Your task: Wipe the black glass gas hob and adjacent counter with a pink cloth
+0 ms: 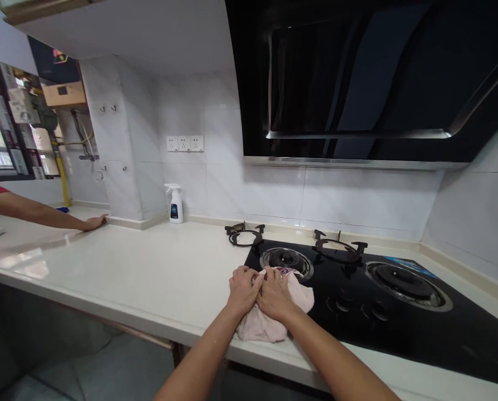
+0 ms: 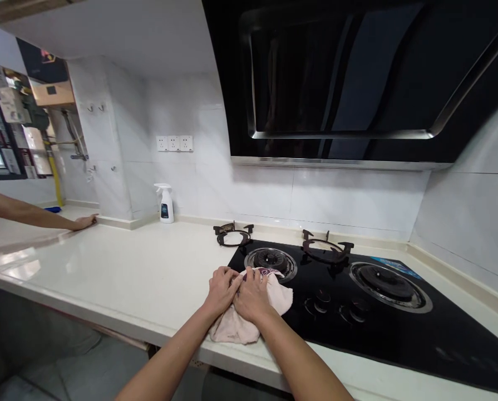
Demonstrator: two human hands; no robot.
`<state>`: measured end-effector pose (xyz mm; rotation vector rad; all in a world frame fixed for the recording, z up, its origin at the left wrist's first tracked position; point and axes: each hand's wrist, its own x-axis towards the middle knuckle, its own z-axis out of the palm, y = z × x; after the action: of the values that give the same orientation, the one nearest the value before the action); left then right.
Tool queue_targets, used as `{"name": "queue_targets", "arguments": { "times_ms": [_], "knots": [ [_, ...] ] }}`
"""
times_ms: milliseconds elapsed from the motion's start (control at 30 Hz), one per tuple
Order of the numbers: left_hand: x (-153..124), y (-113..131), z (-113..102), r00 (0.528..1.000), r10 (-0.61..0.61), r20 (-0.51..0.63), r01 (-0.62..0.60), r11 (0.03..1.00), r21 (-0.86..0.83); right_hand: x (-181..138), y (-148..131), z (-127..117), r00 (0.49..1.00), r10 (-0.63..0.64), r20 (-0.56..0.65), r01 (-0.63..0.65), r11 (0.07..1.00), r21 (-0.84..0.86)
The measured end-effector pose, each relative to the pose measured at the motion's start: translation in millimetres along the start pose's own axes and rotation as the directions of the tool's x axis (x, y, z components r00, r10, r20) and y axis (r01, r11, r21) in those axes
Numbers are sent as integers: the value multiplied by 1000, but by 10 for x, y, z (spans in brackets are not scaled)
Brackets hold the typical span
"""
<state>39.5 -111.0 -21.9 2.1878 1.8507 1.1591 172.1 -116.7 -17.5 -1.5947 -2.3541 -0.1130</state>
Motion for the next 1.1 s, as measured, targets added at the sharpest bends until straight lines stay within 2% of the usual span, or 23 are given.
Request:
{"name": "queue_targets", "arguments": {
  "times_ms": [333,500,700,1100],
  "knots": [
    [-1,-12,29,1000,-1,-10,1,1000,3,6,-29,19,1000,5,12,-5,999,-40],
    [15,0,22,997,-73,3,73,997,-1,124,-34,56,1000,15,21,-14,998,-53],
    [22,-6,18,993,-115,-35,113,993,-42,265,-68,53,1000,26,10,-26,999,-47],
    [42,-12,-30,984,-151,-91,138,981,-135,-33,-143,-30,1000,6,2,-6,1000,11]
  ]
}}
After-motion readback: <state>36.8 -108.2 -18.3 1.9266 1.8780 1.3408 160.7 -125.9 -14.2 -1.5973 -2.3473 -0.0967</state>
